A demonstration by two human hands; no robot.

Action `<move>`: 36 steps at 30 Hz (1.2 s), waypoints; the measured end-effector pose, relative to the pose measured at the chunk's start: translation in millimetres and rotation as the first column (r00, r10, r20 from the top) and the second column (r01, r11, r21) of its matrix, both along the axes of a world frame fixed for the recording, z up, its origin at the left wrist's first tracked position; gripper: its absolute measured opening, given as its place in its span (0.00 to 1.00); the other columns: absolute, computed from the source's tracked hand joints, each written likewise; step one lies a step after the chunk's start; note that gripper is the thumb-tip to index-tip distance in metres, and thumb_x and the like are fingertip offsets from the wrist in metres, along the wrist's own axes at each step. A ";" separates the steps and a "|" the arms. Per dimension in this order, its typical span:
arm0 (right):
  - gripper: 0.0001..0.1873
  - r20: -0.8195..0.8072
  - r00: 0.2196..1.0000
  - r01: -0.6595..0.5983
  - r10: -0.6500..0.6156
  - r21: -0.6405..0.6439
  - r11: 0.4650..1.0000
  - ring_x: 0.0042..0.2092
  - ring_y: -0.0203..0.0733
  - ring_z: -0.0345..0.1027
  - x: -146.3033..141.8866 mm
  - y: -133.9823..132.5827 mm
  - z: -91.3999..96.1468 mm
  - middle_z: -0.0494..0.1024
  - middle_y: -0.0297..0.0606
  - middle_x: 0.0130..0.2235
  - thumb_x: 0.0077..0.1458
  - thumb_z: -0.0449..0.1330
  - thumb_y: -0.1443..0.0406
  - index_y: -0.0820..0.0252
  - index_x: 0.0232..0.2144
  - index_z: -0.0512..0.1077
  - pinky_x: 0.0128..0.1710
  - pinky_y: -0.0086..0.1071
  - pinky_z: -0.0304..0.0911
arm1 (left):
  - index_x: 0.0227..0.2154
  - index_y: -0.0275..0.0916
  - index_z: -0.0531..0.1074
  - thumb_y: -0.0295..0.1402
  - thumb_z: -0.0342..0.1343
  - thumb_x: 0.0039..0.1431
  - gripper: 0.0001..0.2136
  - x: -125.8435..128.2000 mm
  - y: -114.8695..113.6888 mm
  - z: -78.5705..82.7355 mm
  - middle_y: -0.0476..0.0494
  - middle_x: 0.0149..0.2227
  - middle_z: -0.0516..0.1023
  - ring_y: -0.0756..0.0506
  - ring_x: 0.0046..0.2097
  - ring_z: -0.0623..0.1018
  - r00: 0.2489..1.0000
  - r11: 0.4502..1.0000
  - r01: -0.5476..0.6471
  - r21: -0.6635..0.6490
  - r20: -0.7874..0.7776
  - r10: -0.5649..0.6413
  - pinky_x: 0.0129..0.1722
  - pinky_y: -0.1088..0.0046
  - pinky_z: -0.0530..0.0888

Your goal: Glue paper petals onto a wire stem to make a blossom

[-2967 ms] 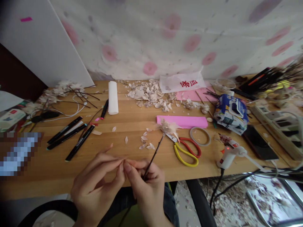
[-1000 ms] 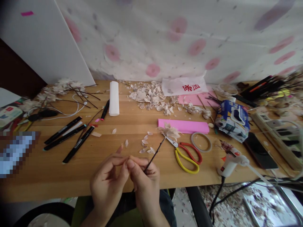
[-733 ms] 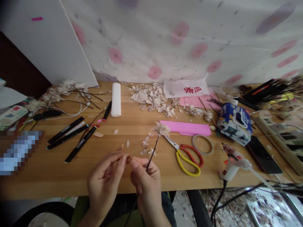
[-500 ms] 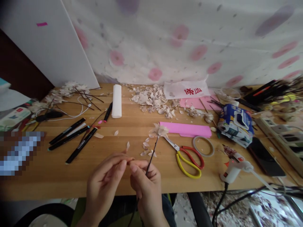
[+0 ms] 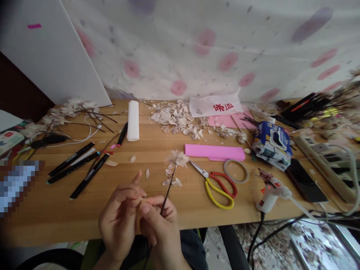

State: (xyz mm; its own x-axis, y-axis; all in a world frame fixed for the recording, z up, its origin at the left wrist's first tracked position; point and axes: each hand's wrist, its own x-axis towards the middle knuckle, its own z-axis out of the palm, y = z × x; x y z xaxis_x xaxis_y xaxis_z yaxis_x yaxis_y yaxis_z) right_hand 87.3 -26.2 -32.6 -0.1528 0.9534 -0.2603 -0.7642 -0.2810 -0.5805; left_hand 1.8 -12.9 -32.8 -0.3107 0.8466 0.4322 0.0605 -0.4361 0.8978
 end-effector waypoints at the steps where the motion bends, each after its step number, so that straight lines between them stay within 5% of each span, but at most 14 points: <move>1: 0.09 0.007 1.000 0.002 -0.001 -0.012 1.000 0.15 0.22 0.35 0.2 0.1 0.1 0.52 0.17 0.12 0.53 0.75 0.56 0.52 0.29 0.82 0.16 0.20 0.38 | 0.33 0.45 0.76 0.30 0.56 0.68 0.07 0.5 0.0 1.8 0.55 0.31 0.76 0.50 0.35 0.75 0.998 1.000 -0.015 -0.018 0.064 0.016 0.60 0.68 0.72; 7: 0.14 0.071 0.997 0.021 -0.019 -0.023 1.000 0.15 0.23 0.34 11.1 10.9 4.9 0.52 0.15 0.13 0.55 0.73 0.54 0.57 0.31 0.78 0.16 0.19 0.40 | 0.20 0.44 0.69 0.42 0.55 0.67 0.19 -11.2 9.4 12.9 0.54 0.21 0.69 0.49 0.28 0.70 0.898 0.962 0.121 -0.246 0.440 0.000 0.51 0.75 0.75; 11: 0.19 0.104 0.994 -0.023 0.021 0.018 1.000 0.14 0.23 0.35 13.5 15.1 2.3 0.53 0.15 0.12 0.57 0.70 0.49 0.58 0.31 0.75 0.14 0.19 0.40 | 0.14 0.44 0.68 0.49 0.55 0.66 0.26 -22.4 12.9 8.9 0.54 0.15 0.64 0.49 0.22 0.67 0.929 0.913 0.214 -0.347 0.360 -0.081 0.46 0.74 0.76; 14: 0.23 0.154 0.986 -0.071 0.062 0.058 0.996 0.13 0.23 0.34 11.3 13.3 -2.6 0.53 0.15 0.12 0.59 0.66 0.45 0.58 0.31 0.73 0.12 0.19 0.41 | 0.14 0.43 0.71 0.49 0.59 0.63 0.24 -24.8 11.2 5.6 0.51 0.19 0.74 0.48 0.28 0.75 0.955 0.905 0.140 -0.403 0.296 -0.016 0.44 0.73 0.76; 17: 0.26 0.241 0.965 -0.124 0.107 0.059 0.990 0.12 0.24 0.37 8.3 10.4 -7.3 0.54 0.15 0.12 0.58 0.64 0.41 0.58 0.31 0.70 0.12 0.20 0.44 | 0.31 0.45 0.82 0.44 0.68 0.55 0.09 -23.9 10.1 7.5 0.48 0.38 0.86 0.44 0.42 0.82 0.974 0.860 0.078 -0.504 0.222 0.041 0.43 0.73 0.78; 19: 0.28 0.326 0.937 -0.143 0.122 0.039 0.989 0.12 0.25 0.38 7.1 8.7 -10.1 0.54 0.15 0.12 0.58 0.62 0.39 0.57 0.30 0.69 0.13 0.21 0.43 | 0.42 0.46 0.84 0.44 0.69 0.53 0.15 -23.0 11.7 10.0 0.45 0.44 0.87 0.42 0.46 0.83 0.979 0.813 0.145 -0.564 0.203 -0.033 0.45 0.71 0.80; 23: 0.27 0.588 0.806 -0.140 0.058 0.095 0.986 0.19 0.28 0.47 7.9 5.9 -12.2 0.58 0.22 0.18 0.62 0.58 0.41 0.58 0.28 0.68 0.18 0.24 0.47 | 0.35 0.43 0.86 0.51 0.66 0.54 0.17 -19.1 17.8 10.7 0.38 0.41 0.88 0.38 0.46 0.85 0.953 0.745 0.301 -0.595 0.172 -0.248 0.46 0.68 0.82; 27: 0.23 0.752 0.659 -0.191 -0.017 0.189 0.963 0.29 0.34 0.58 10.0 3.1 -8.4 0.68 0.31 0.27 0.68 0.55 0.49 0.60 0.28 0.71 0.30 0.28 0.58 | 0.34 0.43 0.86 0.49 0.67 0.54 0.15 -10.5 18.1 7.1 0.39 0.38 0.88 0.38 0.43 0.86 0.942 0.740 0.332 -0.585 0.156 -0.298 0.44 0.69 0.82; 31: 0.21 0.746 0.666 -0.199 0.013 0.161 0.967 0.30 0.36 0.59 9.8 0.4 -5.0 0.70 0.33 0.27 0.67 0.55 0.53 0.60 0.28 0.74 0.30 0.29 0.58 | 0.29 0.43 0.86 0.46 0.68 0.54 0.12 -5.4 15.2 9.3 0.42 0.29 0.87 0.41 0.32 0.85 0.929 0.723 0.369 -0.584 0.207 -0.307 0.33 0.72 0.81; 36: 0.19 0.744 0.663 -0.288 0.081 0.153 0.945 0.24 0.32 0.50 10.9 -0.5 -4.6 0.60 0.27 0.23 0.64 0.58 0.59 0.58 0.22 0.66 0.23 0.28 0.46 | 0.24 0.44 0.84 0.44 0.68 0.54 0.11 -7.9 17.4 17.7 0.45 0.23 0.84 0.45 0.28 0.82 0.936 0.736 0.352 -0.579 0.220 -0.275 0.32 0.75 0.79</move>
State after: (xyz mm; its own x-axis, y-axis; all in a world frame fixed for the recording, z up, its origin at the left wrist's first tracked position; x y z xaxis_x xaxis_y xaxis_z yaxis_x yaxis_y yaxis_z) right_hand 98.2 -26.7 -37.2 -0.1958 0.9711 -0.1366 -0.0242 -0.1440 -0.9893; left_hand -6.1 4.5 -15.1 0.0064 0.9757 -0.2189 -0.0996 0.2184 0.9708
